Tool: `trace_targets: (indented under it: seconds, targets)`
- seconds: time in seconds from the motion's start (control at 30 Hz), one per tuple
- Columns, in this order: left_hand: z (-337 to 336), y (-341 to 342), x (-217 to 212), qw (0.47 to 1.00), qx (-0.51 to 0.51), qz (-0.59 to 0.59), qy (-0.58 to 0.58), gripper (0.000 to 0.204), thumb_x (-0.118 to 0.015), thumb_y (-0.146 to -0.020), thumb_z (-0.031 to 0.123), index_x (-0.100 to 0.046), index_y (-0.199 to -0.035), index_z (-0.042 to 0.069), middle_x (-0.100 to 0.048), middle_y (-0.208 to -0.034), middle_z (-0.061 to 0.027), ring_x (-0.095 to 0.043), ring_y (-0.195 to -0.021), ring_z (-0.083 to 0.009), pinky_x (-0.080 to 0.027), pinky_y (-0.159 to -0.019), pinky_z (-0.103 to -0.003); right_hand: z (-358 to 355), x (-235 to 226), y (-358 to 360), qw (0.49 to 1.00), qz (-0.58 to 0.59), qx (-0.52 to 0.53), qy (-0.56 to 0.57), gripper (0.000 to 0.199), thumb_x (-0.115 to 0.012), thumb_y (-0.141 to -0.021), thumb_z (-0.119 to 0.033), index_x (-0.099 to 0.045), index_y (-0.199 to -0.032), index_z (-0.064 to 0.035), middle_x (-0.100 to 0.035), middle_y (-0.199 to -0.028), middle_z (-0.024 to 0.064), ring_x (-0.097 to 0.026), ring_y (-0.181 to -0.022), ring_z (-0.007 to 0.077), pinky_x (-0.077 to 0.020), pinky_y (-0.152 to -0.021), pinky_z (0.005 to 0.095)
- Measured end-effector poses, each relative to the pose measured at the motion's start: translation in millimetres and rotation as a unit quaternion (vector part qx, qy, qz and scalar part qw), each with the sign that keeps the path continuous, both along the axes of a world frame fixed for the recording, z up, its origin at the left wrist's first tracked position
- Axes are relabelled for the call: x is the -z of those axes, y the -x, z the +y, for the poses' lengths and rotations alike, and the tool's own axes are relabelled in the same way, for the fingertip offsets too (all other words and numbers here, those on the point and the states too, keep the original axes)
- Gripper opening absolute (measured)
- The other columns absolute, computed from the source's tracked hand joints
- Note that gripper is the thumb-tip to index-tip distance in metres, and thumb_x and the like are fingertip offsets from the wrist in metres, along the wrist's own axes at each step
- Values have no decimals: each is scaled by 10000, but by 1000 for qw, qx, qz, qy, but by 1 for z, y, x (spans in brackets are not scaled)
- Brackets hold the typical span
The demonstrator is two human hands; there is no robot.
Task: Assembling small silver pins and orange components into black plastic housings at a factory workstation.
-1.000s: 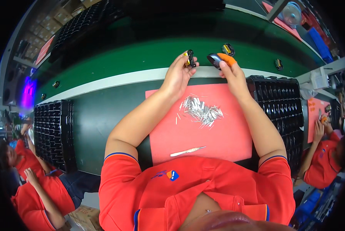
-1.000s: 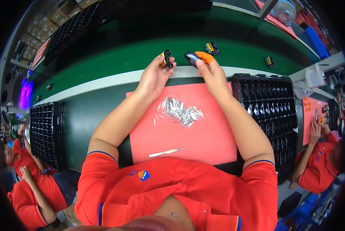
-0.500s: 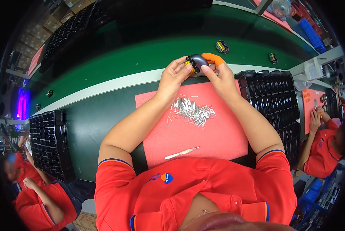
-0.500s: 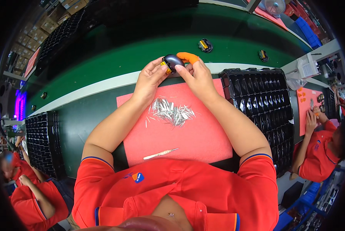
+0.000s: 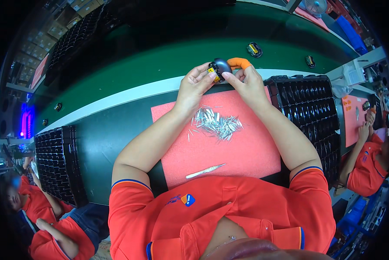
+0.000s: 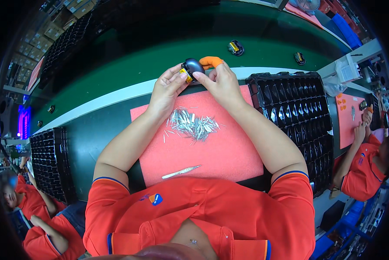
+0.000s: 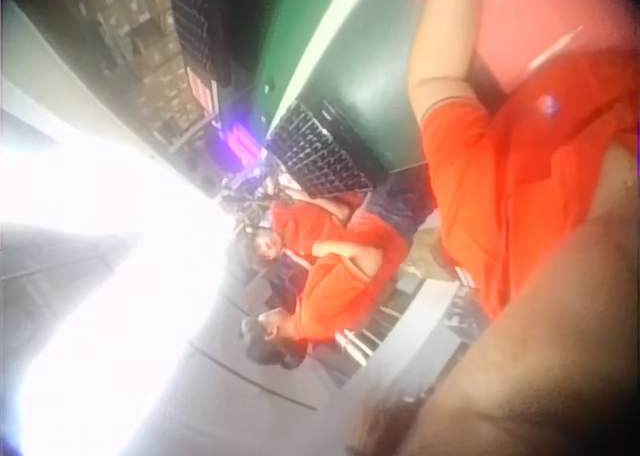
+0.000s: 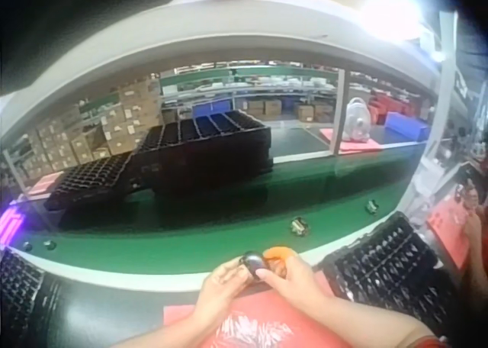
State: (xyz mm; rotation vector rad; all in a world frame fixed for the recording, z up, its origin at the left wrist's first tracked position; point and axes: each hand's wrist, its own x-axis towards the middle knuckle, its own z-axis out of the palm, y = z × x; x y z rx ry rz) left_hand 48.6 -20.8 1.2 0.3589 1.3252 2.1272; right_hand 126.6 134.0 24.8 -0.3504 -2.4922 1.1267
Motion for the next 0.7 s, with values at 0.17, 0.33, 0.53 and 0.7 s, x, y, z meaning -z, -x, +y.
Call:
trace_targets:
  seconds: [0.17, 0.33, 0.53, 0.7]
  targets:
    - [0, -3, -5, 1000, 8, 19, 6, 431, -590, -911, 139, -469, -1298, -10, -616, -1124, -83, -599, -998, -116, -485, -892, -250, 8, 4, 2, 996, -63, -8, 59, 344, -700, -827, -251, -611, -1094, -54, -573, -741, -4, -477, -617, 40, -402, -575, 197]
    - [2, -3, -4, 1000, 16, 18, 2, 461, -576, -922, 161, -441, -1326, -15, -612, -1126, -86, -596, -1010, -121, -481, -908, -256, 13, 8, 2, 989, -70, -38, 127, 350, -671, -857, -249, -600, -1126, -37, -603, -784, -1, -480, -615, 31, -405, -570, 190]
    - [0, 8, 1, 1000, 23, 16, -4, 453, -575, -924, 168, -439, -1322, -1, -599, -1139, -92, -580, -1037, -121, -473, -926, -270, 12, 6, 7, 966, -90, -71, 232, 361, -602, -907, -272, -575, -1154, -11, -621, -846, 30, -483, -626, 48, -423, -608, 200]
    - [-13, 28, -5, 990, -27, 125, 64, 526, -639, -882, 193, -412, -1326, 29, -575, -1130, -109, -577, -1005, -148, -470, -880, -262, 3, 7, 5, 981, -55, -91, 159, 355, -495, -960, -274, -552, -1227, -47, -640, -930, 31, -492, -655, 60, -431, -645, 210]
